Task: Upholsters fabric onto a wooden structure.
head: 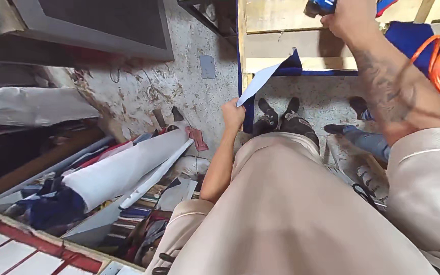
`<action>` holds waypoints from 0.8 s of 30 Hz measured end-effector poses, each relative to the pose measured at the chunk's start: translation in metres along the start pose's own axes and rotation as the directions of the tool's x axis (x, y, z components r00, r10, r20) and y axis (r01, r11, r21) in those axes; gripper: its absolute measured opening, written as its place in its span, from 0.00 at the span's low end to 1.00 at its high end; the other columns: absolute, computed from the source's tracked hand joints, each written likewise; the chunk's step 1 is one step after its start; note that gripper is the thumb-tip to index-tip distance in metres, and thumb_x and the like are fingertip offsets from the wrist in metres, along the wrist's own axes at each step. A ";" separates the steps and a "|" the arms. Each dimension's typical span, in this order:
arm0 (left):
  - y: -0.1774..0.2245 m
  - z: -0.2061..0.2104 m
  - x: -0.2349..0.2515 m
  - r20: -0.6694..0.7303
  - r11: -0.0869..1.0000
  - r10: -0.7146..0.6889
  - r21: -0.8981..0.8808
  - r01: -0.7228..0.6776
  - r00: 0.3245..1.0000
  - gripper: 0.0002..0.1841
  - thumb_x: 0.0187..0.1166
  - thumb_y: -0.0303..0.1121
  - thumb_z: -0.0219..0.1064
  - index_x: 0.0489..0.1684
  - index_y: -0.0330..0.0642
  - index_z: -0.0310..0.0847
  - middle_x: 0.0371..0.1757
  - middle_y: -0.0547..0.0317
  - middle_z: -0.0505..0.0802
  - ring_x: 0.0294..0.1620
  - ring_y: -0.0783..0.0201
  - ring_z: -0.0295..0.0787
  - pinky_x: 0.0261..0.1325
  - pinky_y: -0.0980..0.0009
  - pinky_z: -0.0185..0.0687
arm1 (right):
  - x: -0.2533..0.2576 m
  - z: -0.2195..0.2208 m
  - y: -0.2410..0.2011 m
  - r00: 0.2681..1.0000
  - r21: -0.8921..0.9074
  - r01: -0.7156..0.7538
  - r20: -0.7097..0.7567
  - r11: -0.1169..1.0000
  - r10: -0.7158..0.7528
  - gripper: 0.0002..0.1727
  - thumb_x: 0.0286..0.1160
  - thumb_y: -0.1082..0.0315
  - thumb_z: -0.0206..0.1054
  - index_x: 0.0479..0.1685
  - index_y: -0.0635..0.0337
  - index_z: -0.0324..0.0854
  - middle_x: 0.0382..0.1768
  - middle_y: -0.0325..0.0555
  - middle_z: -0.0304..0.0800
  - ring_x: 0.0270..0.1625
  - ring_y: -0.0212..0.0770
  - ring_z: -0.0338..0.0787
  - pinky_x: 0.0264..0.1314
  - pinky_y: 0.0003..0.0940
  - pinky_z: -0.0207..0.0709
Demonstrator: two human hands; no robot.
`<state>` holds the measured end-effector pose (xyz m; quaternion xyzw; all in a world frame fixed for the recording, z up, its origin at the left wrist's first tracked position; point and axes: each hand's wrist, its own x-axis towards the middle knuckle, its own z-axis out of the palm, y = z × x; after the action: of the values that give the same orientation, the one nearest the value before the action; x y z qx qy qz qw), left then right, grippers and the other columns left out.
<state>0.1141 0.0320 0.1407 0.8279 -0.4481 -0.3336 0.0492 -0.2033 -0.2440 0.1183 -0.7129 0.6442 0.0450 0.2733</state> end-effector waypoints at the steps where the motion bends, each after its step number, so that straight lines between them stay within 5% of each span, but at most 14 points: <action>1: -0.001 0.001 -0.001 -0.008 1.000 -0.004 0.005 0.004 1.000 0.08 0.74 0.29 0.65 0.38 0.44 0.93 0.33 0.52 0.96 0.37 0.50 0.94 0.45 0.39 0.86 | -0.001 -0.007 -0.002 0.999 -0.006 -0.002 0.034 1.000 0.003 0.23 0.77 0.55 0.67 0.56 0.67 0.84 0.54 0.75 0.88 0.60 0.79 0.86 0.56 0.83 0.72; 5: -0.003 -0.004 0.010 -0.035 1.000 0.006 0.015 -0.005 0.999 0.08 0.76 0.32 0.66 0.37 0.44 0.93 0.35 0.48 0.95 0.40 0.47 0.94 0.48 0.36 0.85 | -0.047 -0.064 -0.013 0.996 0.012 -0.075 -0.041 0.997 0.075 0.29 0.74 0.44 0.60 0.48 0.66 0.85 0.48 0.75 0.88 0.56 0.79 0.86 0.49 0.84 0.70; 7: -0.013 -0.005 0.011 -0.022 1.000 -0.008 0.025 0.009 1.000 0.09 0.76 0.33 0.66 0.43 0.48 0.94 0.39 0.47 0.96 0.44 0.44 0.94 0.50 0.33 0.84 | -0.099 -0.080 -0.007 0.995 0.111 -0.003 -0.098 0.994 0.014 0.33 0.72 0.39 0.63 0.51 0.65 0.85 0.47 0.72 0.89 0.53 0.73 0.89 0.49 0.81 0.73; 10: -0.022 -0.009 0.011 0.023 0.999 0.013 0.029 -0.014 1.000 0.09 0.77 0.35 0.66 0.44 0.48 0.92 0.41 0.43 0.95 0.45 0.38 0.93 0.45 0.30 0.83 | -0.195 -0.074 -0.017 0.988 0.352 0.155 -0.048 0.923 -0.147 0.32 0.76 0.46 0.71 0.70 0.59 0.76 0.53 0.55 0.91 0.53 0.49 0.94 0.56 0.59 0.88; 13: -0.029 -0.014 0.008 0.064 0.996 0.060 -0.063 -0.056 0.996 0.07 0.78 0.35 0.66 0.41 0.45 0.90 0.40 0.41 0.93 0.44 0.38 0.91 0.45 0.31 0.83 | -0.253 -0.012 -0.049 0.970 0.490 0.228 -0.037 0.842 -0.241 0.22 0.72 0.51 0.77 0.53 0.59 0.86 0.42 0.42 0.95 0.43 0.32 0.95 0.49 0.40 0.93; 16: -0.038 -0.010 0.038 0.131 0.992 0.117 -0.063 -0.110 0.984 0.10 0.75 0.35 0.64 0.39 0.43 0.91 0.41 0.43 0.95 0.50 0.40 0.93 0.52 0.32 0.83 | -0.263 0.058 -0.080 0.934 0.351 0.330 0.010 0.876 -0.356 0.19 0.72 0.47 0.73 0.39 0.56 0.90 0.30 0.40 0.95 0.35 0.34 0.94 0.40 0.43 0.90; 19: -0.043 -0.011 0.047 0.149 0.983 0.174 -0.081 -0.163 0.973 0.10 0.74 0.33 0.64 0.39 0.42 0.91 0.42 0.44 0.95 0.51 0.41 0.93 0.54 0.34 0.83 | -0.242 0.105 -0.105 0.912 0.178 0.383 0.085 0.906 -0.402 0.20 0.71 0.47 0.68 0.45 0.55 0.90 0.29 0.45 0.94 0.34 0.46 0.95 0.37 0.55 0.86; 24: -0.045 -0.014 0.049 0.195 0.972 0.232 -0.011 -0.234 0.953 0.10 0.74 0.34 0.65 0.43 0.42 0.91 0.46 0.44 0.95 0.54 0.40 0.92 0.55 0.34 0.83 | -0.216 0.123 -0.137 0.914 0.013 0.361 0.191 0.932 -0.357 0.22 0.72 0.46 0.65 0.45 0.56 0.89 0.30 0.48 0.93 0.37 0.51 0.95 0.39 0.58 0.85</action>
<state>0.1725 0.0174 0.1097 0.7329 -0.5472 -0.4023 0.0389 -0.0741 0.0076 0.1494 -0.8145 0.4728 0.0689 0.3291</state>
